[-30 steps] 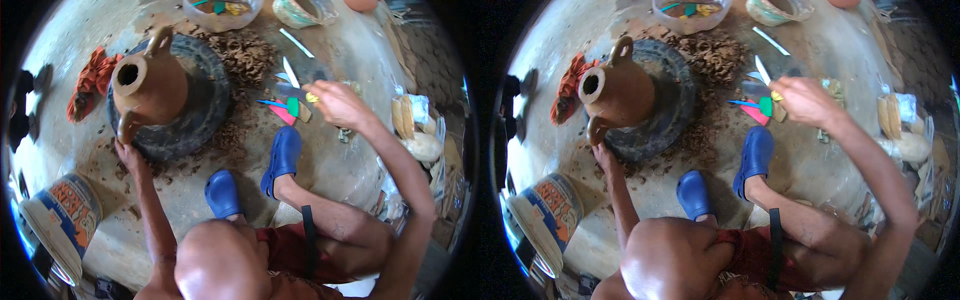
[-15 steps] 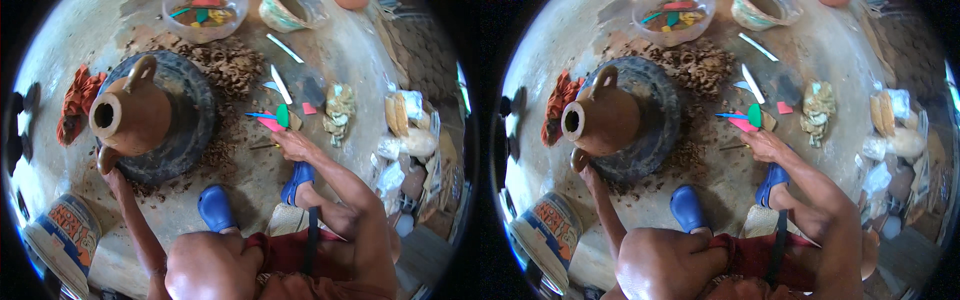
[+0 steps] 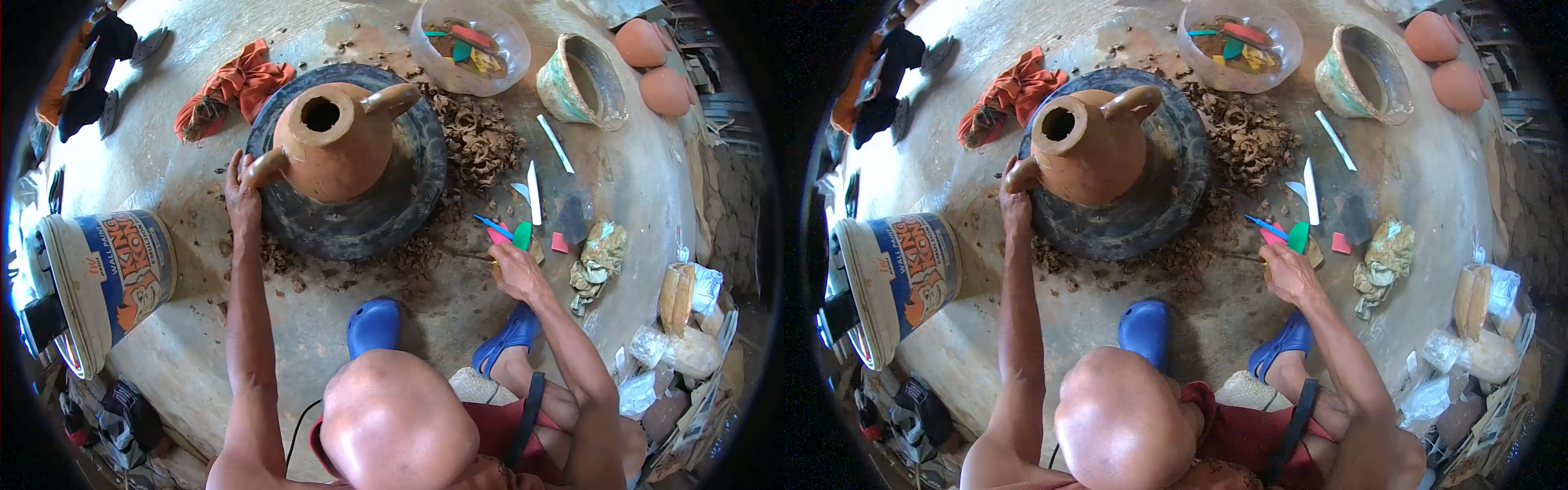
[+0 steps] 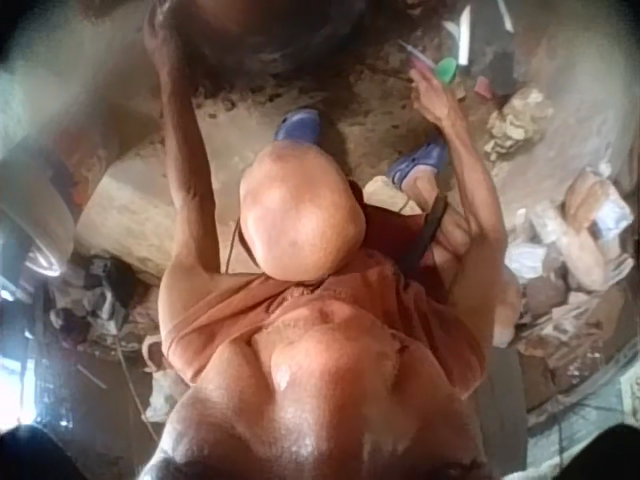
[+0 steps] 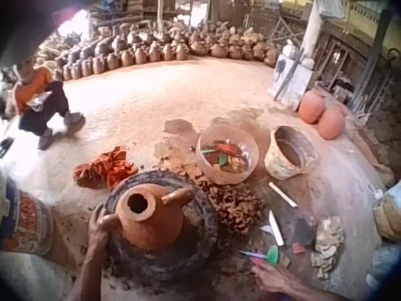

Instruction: The person shapes and smooths a clay pot on a manual pottery wheel using various tools including a metal scraper, a blue plastic tool, and a sponge.

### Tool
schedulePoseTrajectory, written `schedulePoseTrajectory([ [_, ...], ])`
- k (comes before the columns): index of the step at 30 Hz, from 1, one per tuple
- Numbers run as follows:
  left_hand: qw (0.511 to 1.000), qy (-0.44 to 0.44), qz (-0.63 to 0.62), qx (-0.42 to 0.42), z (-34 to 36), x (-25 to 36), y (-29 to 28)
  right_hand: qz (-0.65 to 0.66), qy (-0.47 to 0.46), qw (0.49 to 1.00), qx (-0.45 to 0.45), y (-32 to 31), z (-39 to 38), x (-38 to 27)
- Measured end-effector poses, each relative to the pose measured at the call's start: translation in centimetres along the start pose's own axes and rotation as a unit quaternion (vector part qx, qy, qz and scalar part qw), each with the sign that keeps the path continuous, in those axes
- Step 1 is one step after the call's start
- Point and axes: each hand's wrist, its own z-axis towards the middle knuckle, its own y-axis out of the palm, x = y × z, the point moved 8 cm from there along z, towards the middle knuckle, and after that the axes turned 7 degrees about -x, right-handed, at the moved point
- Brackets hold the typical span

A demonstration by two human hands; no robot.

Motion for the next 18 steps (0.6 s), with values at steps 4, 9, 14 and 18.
schedulePoseTrajectory([
  [4,0.995,0.055,0.078,-0.04,2.7,-1.5,-4.2,0.029,0.018,0.998,0.058,0.8,0.0,0.0],
  [9,0.989,0.054,0.135,0.025,1.9,-2.4,-7.2,-0.008,0.095,0.983,0.158,-2.3,0.2,1.9],
  [14,0.984,-0.044,0.158,0.063,-0.3,-4.9,-4.5,0.019,0.104,0.944,0.312,-4.5,-1.1,6.0],
  [18,0.988,-0.002,0.145,0.048,-1.5,-3.1,-5.5,0.025,0.031,0.956,0.289,-2.1,2.3,1.1],
])
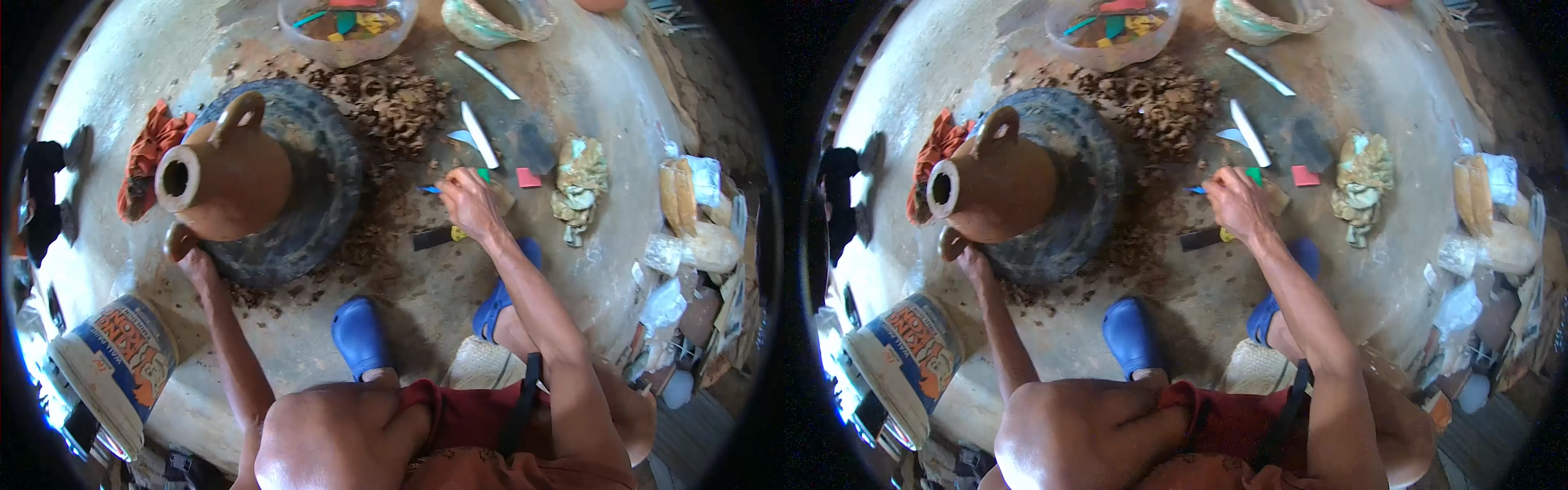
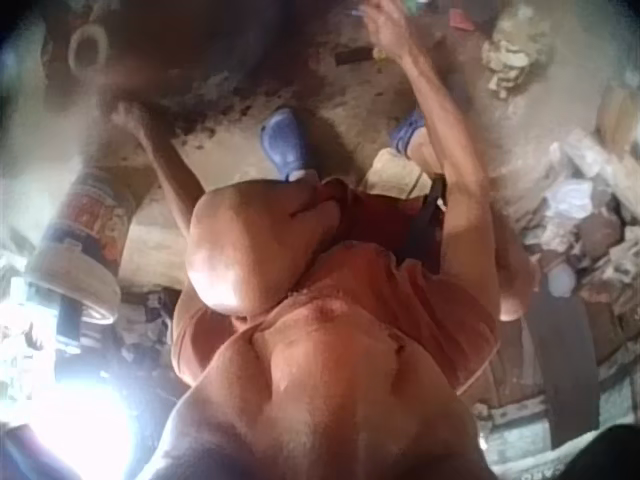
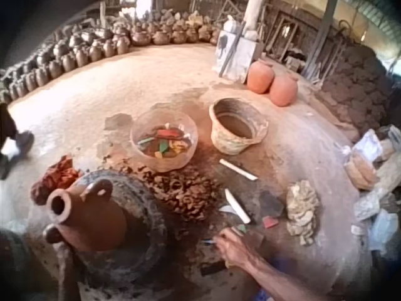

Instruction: The person shapes and smooths a clay pot on a manual pottery wheel using various tools including a metal scraper, a blue plastic tool, and a sponge.

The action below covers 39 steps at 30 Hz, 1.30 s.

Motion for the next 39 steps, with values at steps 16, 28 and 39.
schedulePoseTrajectory([
  [16,0.989,0.1,0.071,0.079,-6.0,9.9,3.2,0.204,-0.148,0.966,0.062,-7.6,3.7,-23.3],
  [28,0.982,0.174,-0.07,0.016,-12.4,20.0,5.3,0.147,-0.233,0.946,0.171,-7.3,4.7,-28.6],
  [39,0.979,0.177,0.09,0.035,-13.8,22.8,6.8,0.108,-0.265,0.934,0.213,-7.2,5.6,-29.7],
])
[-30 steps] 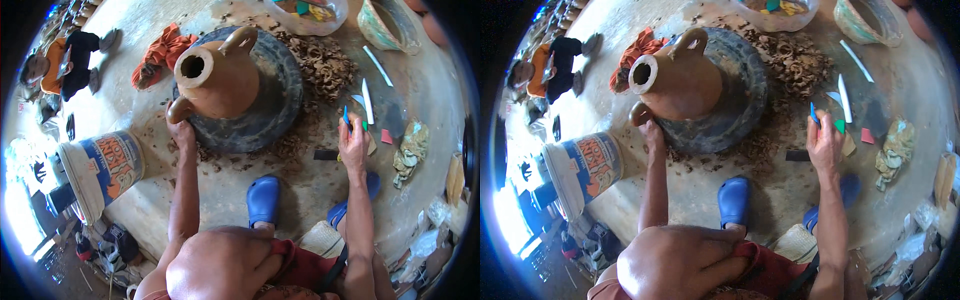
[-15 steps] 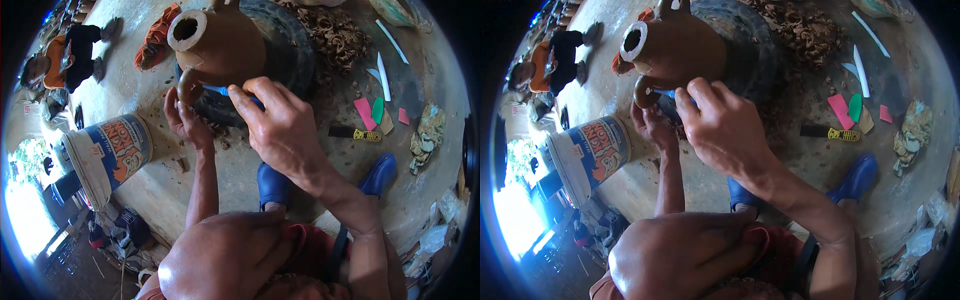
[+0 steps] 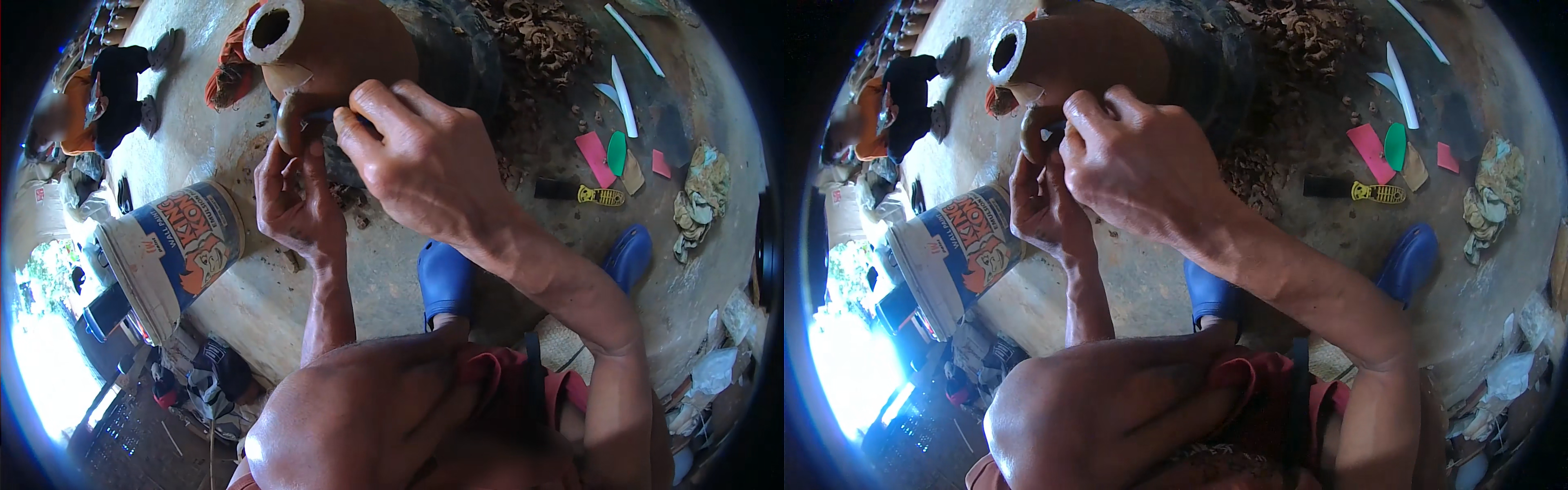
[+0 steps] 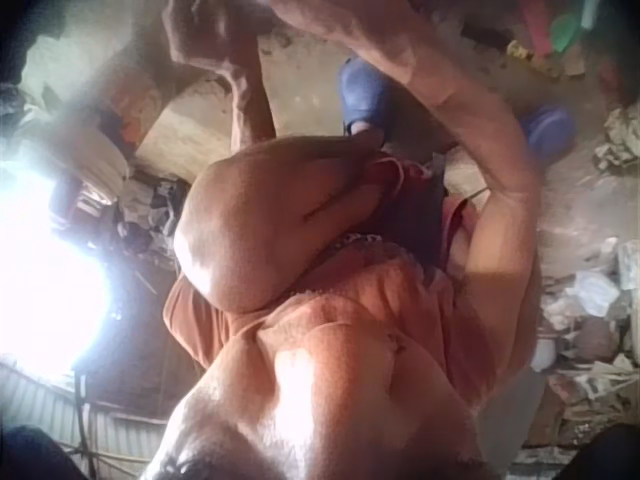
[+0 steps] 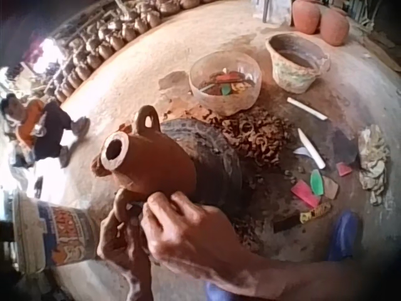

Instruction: The person shapes and smooths a clay pot on a manual pottery wheel using various tools including a metal scraper, a blue plastic tool, and a sponge.

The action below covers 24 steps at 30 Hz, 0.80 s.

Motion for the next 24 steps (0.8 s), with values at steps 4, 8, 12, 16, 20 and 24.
schedulePoseTrajectory([
  [4,0.999,0.019,-0.039,-0.003,-0.2,0.1,0.5,0.005,0.016,0.999,-0.044,0.9,0.3,-0.5],
  [8,1.0,0.01,-0.007,-0.008,0.5,1.3,-0.7,-0.001,0.038,0.997,-0.068,0.4,1.5,-1.6],
  [12,0.999,-0.036,-0.017,-0.009,0.1,-0.3,0.1,0.05,0.081,0.987,-0.128,1.8,1.0,0.0],
  [16,0.998,-0.051,-0.026,0.005,0.8,-0.9,-0.8,0.175,0.133,0.963,-0.158,3.0,1.1,1.3],
  [20,0.999,-0.034,0.008,0.006,1.6,0.5,-1.4,0.267,0.139,0.948,-0.107,3.3,1.3,1.6],
  [24,0.998,-0.054,-0.026,-0.009,1.3,-1.0,-1.0,0.416,0.182,0.888,-0.063,5.0,-0.1,2.4],
])
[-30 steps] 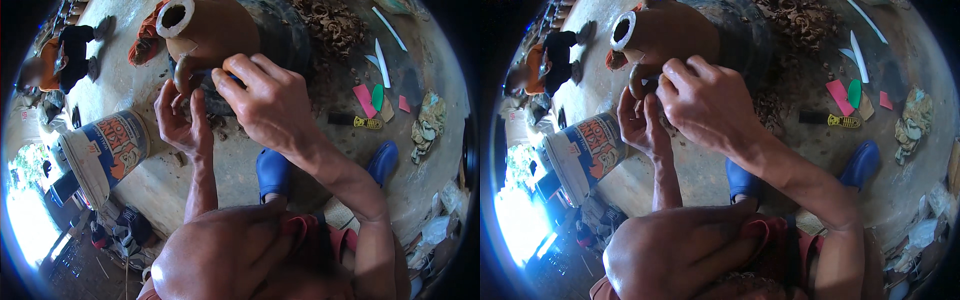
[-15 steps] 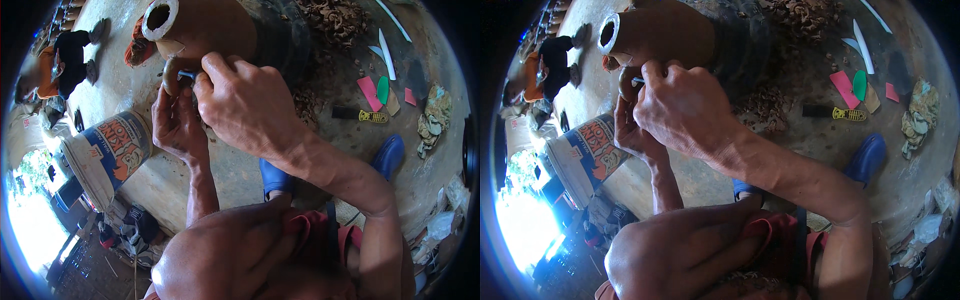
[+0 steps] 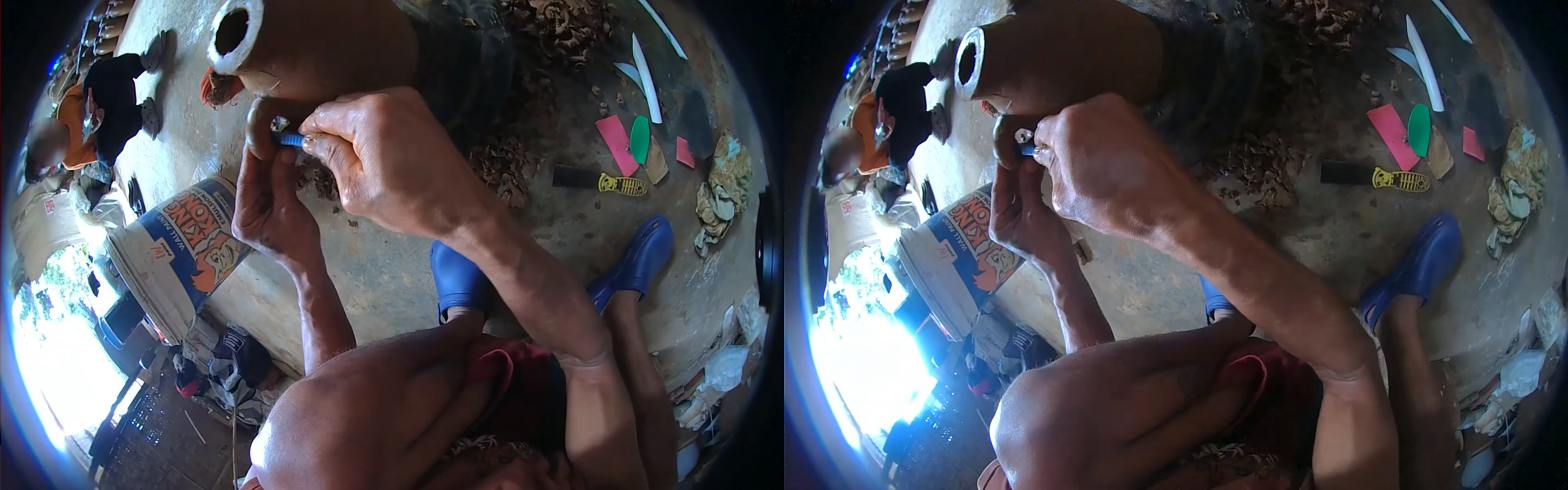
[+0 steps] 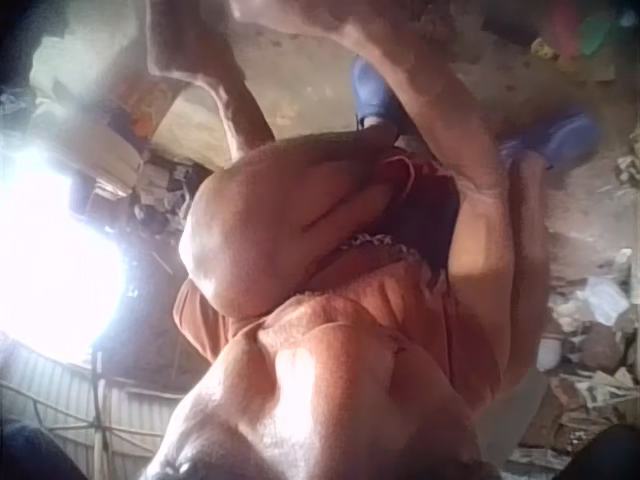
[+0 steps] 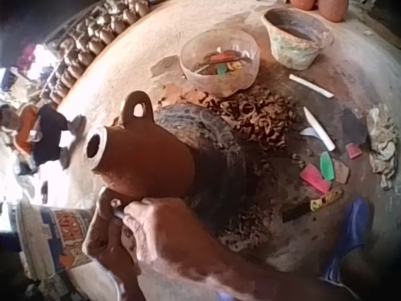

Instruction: The person shapes and smooths a clay pot on a manual pottery wheel using various tools including a metal scraper, a blue plastic tool, and a sponge.

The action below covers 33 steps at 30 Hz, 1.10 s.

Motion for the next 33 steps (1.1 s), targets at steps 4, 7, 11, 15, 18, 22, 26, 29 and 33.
schedulePoseTrajectory([
  [4,1.0,0.002,-0.002,0.002,0.3,-0.8,-1.2,0.079,0.042,0.993,0.082,0.3,-1.6,0.1],
  [7,1.0,0.013,0.016,-0.008,0.4,0.1,-0.5,0.063,0.104,0.99,0.078,-0.2,-2.2,0.8],
  [11,0.999,0.03,0.028,-0.029,0.6,1.0,0.1,0.076,0.131,0.986,0.074,0.1,-1.5,0.4],
  [15,0.999,0.024,0.019,-0.038,0.6,1.1,0.0,0.098,0.071,0.985,0.122,-0.2,-1.1,0.0],
  [18,0.999,0.003,-0.003,-0.041,0.5,0.6,0.3,0.066,-0.013,0.989,0.131,-0.7,-0.6,-0.1],
  [22,1.0,-0.004,-0.006,-0.027,0.4,0.3,0.0,-0.044,-0.062,0.997,0.034,-0.8,0.3,-1.5],
  [26,0.999,-0.02,0.021,-0.022,0.3,0.3,-0.2,-0.13,-0.008,0.989,-0.063,-1.0,0.4,-2.5],
  [29,0.999,-0.005,-0.009,-0.045,0.6,0.9,-0.1,-0.21,-0.026,0.974,-0.085,-1.0,0.7,-3.4],
  [33,0.996,0.003,-0.055,-0.074,0.5,0.8,0.1,-0.318,-0.09,0.94,-0.084,-0.7,0.8,-4.9],
])
